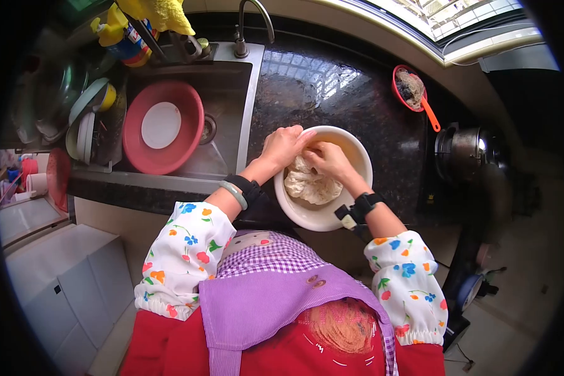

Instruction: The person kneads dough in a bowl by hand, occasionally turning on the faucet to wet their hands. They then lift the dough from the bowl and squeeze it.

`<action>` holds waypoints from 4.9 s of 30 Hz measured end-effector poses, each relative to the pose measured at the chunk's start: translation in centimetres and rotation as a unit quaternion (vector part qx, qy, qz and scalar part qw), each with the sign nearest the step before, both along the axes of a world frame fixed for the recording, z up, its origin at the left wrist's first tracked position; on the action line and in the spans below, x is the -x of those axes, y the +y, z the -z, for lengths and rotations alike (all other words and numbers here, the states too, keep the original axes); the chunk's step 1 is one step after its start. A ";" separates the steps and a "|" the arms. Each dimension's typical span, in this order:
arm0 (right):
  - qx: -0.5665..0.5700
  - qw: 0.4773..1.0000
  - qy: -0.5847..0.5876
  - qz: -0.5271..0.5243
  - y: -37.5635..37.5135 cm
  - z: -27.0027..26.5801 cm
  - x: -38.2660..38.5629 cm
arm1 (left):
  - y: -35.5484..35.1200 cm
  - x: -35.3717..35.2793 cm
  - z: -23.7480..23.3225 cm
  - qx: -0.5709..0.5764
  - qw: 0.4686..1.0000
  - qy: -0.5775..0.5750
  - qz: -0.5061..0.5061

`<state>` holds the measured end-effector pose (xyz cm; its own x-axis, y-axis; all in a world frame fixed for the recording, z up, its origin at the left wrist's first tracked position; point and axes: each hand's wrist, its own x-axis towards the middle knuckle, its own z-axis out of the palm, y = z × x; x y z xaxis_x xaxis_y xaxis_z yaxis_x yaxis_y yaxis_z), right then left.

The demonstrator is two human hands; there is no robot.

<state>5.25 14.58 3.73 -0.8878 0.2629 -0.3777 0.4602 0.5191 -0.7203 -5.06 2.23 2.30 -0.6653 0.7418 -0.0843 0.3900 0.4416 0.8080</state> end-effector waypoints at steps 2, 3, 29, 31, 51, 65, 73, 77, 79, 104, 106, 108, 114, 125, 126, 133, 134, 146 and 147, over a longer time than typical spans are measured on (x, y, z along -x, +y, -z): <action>-0.100 0.995 0.006 0.012 -1.9 0.9 0.6 | -0.1 0.2 0.0 -0.001 1.000 0.020 -0.007; -0.098 0.995 0.005 0.015 -2.1 0.5 0.4 | -0.2 0.3 -0.1 0.002 1.000 0.015 -0.007; -0.179 0.953 -0.021 -0.245 -0.4 1.4 -1.2 | -1.8 -2.1 -0.7 -0.061 0.989 -0.084 -0.102; -0.198 0.955 -0.025 -0.219 -0.3 2.4 0.3 | -1.5 -2.5 -0.7 -0.070 0.988 -0.081 -0.109; -0.245 0.967 -0.008 -0.069 0.3 -1.1 -3.6 | 0.2 1.0 -0.9 0.001 0.998 -0.057 0.024; -0.204 0.953 -0.071 -0.212 -2.6 -6.3 -8.5 | -0.1 0.1 -0.1 -0.034 0.999 -0.019 0.005; -0.283 0.937 -0.024 -0.202 -1.8 -0.5 -4.6 | -0.3 -0.5 -0.8 -0.016 0.998 -0.065 0.006; -0.289 0.934 -0.035 -0.208 -1.2 1.6 -2.5 | -0.3 -0.7 -1.1 -0.009 0.999 -0.037 -0.001; -0.311 0.927 -0.035 -0.207 -0.8 2.3 -1.7 | 0.0 -0.8 -0.8 -0.034 0.998 -0.047 -0.022; -0.262 0.959 0.006 0.108 0.3 0.6 -3.3 | 0.5 0.2 0.3 -0.016 1.000 0.018 -0.004; -0.143 0.989 -0.021 0.022 -0.2 -2.3 -2.6 | 0.2 0.2 0.1 -0.014 0.999 0.011 -0.027; -0.159 0.987 -0.024 -0.024 -1.7 -4.9 -3.3 | 0.0 0.1 0.0 -0.006 0.999 0.011 -0.034; -0.220 0.931 -0.081 -0.278 -2.7 -6.4 -6.4 | -1.0 0.0 -0.2 -0.010 0.999 -0.011 -0.033; -0.270 0.927 -0.089 -0.244 -2.1 0.4 -0.7 | -1.5 -0.7 -0.4 -0.004 0.999 -0.019 -0.026; -0.267 0.928 -0.088 -0.243 -1.9 0.9 0.0 | -1.4 -0.7 -0.5 -0.009 1.000 -0.009 -0.026; -0.295 0.940 -0.086 -0.152 -1.9 1.4 0.2 | -1.3 -0.1 -0.1 0.010 0.999 0.013 -0.032; -0.299 0.940 -0.079 -0.148 -2.0 0.8 -0.3 | -1.3 -0.1 -0.4 0.023 0.999 0.018 -0.029; -0.241 0.964 -0.090 0.071 -3.8 0.4 0.3 | -0.9 0.3 -0.1 0.026 0.999 0.036 -0.020; -0.274 0.957 -0.072 0.059 -4.6 0.6 0.8 | -0.9 0.2 -0.1 0.028 0.999 0.039 -0.021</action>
